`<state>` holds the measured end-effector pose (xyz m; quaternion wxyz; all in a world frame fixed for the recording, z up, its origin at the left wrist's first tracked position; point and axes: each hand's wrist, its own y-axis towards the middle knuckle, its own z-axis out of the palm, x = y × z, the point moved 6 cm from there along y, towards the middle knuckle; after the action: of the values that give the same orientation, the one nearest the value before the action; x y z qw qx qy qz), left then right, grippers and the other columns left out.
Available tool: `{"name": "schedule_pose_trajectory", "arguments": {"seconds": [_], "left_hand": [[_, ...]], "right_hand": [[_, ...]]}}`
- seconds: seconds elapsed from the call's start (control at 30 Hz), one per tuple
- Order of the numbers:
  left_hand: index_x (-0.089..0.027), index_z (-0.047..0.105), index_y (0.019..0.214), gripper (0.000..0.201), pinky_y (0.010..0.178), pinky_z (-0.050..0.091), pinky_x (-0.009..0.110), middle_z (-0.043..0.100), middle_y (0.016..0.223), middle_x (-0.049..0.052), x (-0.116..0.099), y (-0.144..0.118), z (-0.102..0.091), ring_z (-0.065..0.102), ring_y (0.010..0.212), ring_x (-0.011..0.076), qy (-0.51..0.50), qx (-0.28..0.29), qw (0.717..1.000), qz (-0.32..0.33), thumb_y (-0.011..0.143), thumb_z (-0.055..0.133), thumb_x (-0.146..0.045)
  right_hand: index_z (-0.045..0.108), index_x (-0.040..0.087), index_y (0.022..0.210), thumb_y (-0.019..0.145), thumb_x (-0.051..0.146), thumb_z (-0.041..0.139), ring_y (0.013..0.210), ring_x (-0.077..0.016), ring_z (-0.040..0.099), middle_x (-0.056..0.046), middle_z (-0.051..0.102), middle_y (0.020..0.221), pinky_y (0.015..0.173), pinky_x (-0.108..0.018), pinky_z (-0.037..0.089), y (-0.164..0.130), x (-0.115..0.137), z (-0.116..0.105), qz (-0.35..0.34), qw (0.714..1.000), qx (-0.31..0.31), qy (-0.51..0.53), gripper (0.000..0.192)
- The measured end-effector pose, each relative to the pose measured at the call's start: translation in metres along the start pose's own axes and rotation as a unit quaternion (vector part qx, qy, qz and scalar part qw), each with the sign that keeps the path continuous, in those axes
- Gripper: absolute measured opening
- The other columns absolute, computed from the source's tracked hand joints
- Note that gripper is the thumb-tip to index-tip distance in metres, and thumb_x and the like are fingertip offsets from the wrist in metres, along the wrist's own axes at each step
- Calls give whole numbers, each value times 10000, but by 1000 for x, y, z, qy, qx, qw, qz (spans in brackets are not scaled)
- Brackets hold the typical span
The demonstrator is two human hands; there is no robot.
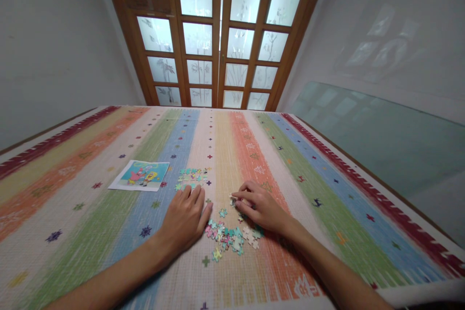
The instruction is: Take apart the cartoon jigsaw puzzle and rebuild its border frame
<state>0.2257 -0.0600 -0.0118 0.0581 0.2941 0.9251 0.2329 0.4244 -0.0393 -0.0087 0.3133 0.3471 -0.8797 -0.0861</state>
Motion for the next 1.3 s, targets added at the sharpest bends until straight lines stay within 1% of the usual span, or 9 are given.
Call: {"name": "schedule_pose_trajectory", "arguments": {"seconds": [0.1,0.2,0.33,0.43,0.63,0.77,0.97,1.17,1.3], "left_hand": [[-139,675,1098,345,818,441,498,680,1127,177,-2,-1,0,547,955,312,-20,-7,1000,7,1052,391,-330],[-145,681,1040,351,791,432,481,684,1040,160,-2,0,-1,547,921,306,-22,0,1000,8,1056,387,-335],[-156,676,892,378,758,420,461,662,889,131,-2,2,-1,540,854,294,-1,36,999,8,1058,386,-332],[-158,672,872,391,762,424,466,655,870,129,-1,3,-2,538,851,295,-10,35,999,2,1058,377,-337],[-131,677,1085,337,818,438,485,686,1145,172,1,1,0,556,941,301,-10,1,1000,6,1050,402,-322],[-129,688,1039,348,796,442,484,704,1087,168,1,1,0,555,932,309,7,4,1000,17,1054,399,-322],[-112,695,1025,327,809,455,506,699,1147,193,0,3,-2,568,943,325,15,12,1000,16,1041,430,-303],[-145,632,1264,347,923,477,475,668,1325,128,-20,0,-8,575,1026,278,-120,16,985,127,1062,388,-287],[-140,582,1363,397,921,482,476,654,1375,109,-27,-3,-4,570,1048,283,-136,46,979,147,1067,405,-336]], "right_hand": [[781,208,966,967,234,588,918,-221,605,-87,637,949,808,-378,494,0,1,-2,-8,1000,3,2,195],[785,203,861,964,248,609,911,-220,593,-80,626,922,798,-373,483,-1,4,-2,-13,1000,15,-2,208],[798,207,921,960,260,636,923,-223,582,-84,628,950,811,-376,480,0,6,-1,-2,999,41,-10,175],[800,218,970,964,262,635,929,-224,579,-84,627,961,817,-379,478,0,7,0,3,999,52,-15,170],[774,235,1106,992,287,604,945,-232,556,-86,603,983,852,-392,463,0,15,6,-18,996,79,-42,212],[747,240,1151,1007,312,591,960,-239,544,-87,590,989,864,-394,457,0,18,7,-25,995,83,-54,224],[758,216,1019,1008,320,592,950,-231,556,-84,582,985,845,-381,459,-1,14,5,-28,997,61,-43,196],[742,210,1077,1013,332,584,958,-236,547,-86,583,989,862,-386,462,-1,16,8,-34,995,70,-61,210],[745,193,1067,1004,317,598,950,-235,550,-88,587,983,852,-379,461,0,17,6,-34,995,63,-65,202]]}}
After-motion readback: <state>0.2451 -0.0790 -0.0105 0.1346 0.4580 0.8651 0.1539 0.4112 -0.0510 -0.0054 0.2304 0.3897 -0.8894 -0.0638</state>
